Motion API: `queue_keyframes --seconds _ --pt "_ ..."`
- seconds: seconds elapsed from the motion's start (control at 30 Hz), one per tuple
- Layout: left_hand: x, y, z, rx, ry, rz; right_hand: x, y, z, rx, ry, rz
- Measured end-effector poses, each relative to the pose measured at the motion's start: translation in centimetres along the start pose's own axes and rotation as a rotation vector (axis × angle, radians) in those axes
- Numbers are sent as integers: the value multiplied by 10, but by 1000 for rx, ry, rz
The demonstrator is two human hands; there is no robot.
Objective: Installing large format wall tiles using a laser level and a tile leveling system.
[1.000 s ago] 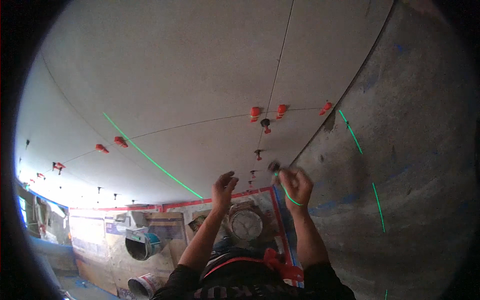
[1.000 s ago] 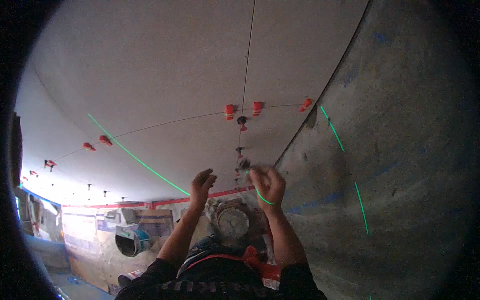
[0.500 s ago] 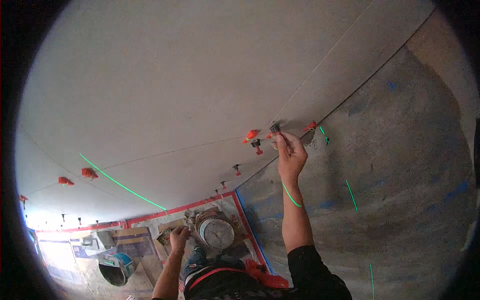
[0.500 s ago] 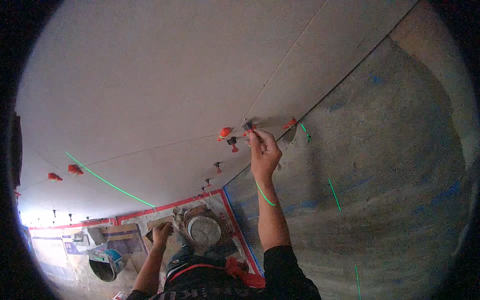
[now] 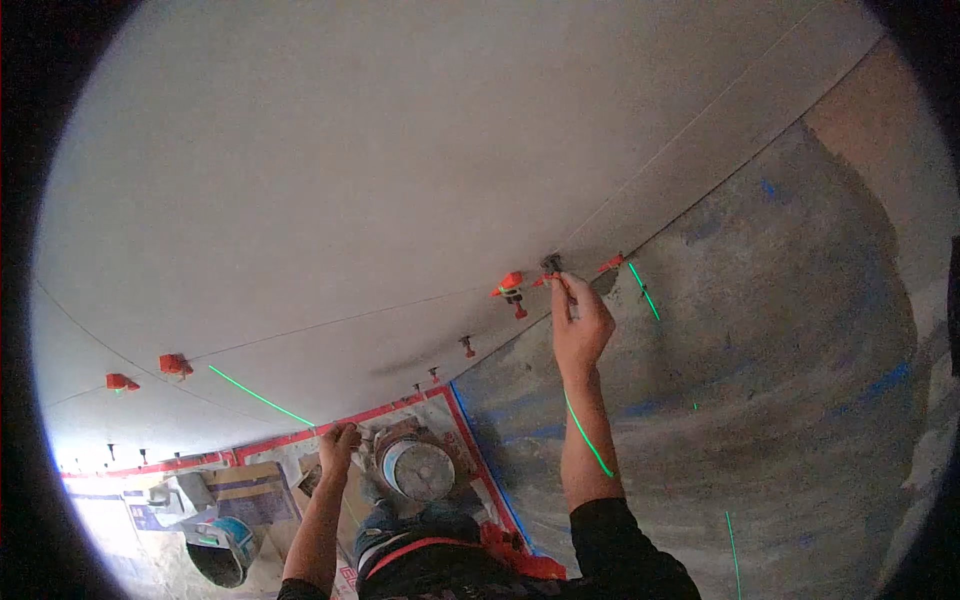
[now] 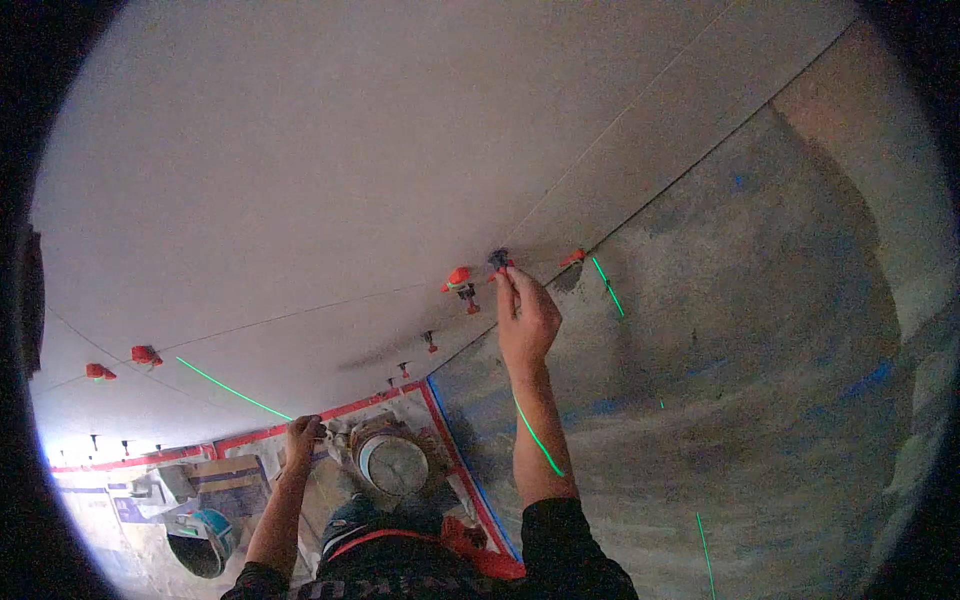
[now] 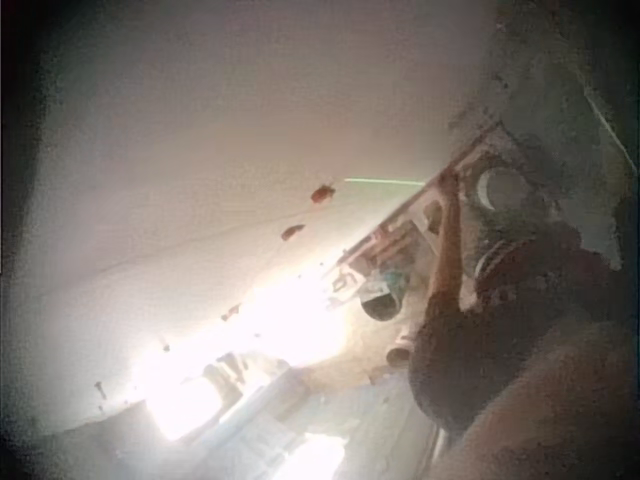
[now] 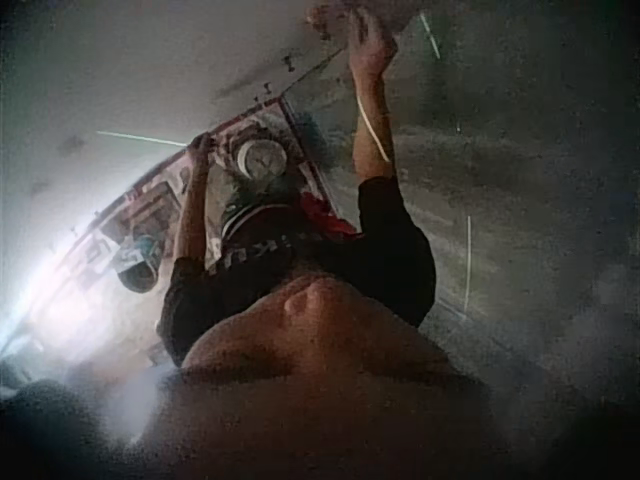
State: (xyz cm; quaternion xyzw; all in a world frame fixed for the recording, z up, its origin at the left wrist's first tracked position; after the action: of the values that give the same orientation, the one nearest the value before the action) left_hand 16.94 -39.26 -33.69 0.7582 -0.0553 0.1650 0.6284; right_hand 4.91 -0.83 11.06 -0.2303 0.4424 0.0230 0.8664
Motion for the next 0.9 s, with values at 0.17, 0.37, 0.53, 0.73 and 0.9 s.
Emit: queue_keyframes --seconds 0.17,0.37,0.53,0.73,0.9 --pt "11 -29 -7 -190 -60 -145 -1 -27 -16 -74 -7 -130" --pt "28 51 -118 -332 -305 -330 9 23 -23 -864 -184 -628" --pt "50 252 -262 -14 -448 -496 19 31 -26 -1175 -290 -856" --pt "31 353 -362 113 -281 -533 16 54 -32 -1141 -332 -762" --pt "25 351 -373 -97 10 -764 -1 64 -17 -834 -391 -519"
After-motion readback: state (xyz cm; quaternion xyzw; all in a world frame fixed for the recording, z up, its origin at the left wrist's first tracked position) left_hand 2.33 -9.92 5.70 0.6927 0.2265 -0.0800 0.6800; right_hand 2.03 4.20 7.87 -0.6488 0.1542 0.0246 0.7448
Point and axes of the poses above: each hand's wrist, its own x-axis away from the middle knuckle, its own z-axis out of the back of the hand, y = z × x, the point moved 5 cm from there along -x, towards the middle knuckle, and after that the axes turned 8 degrees about -z, right-handed, at the moved point
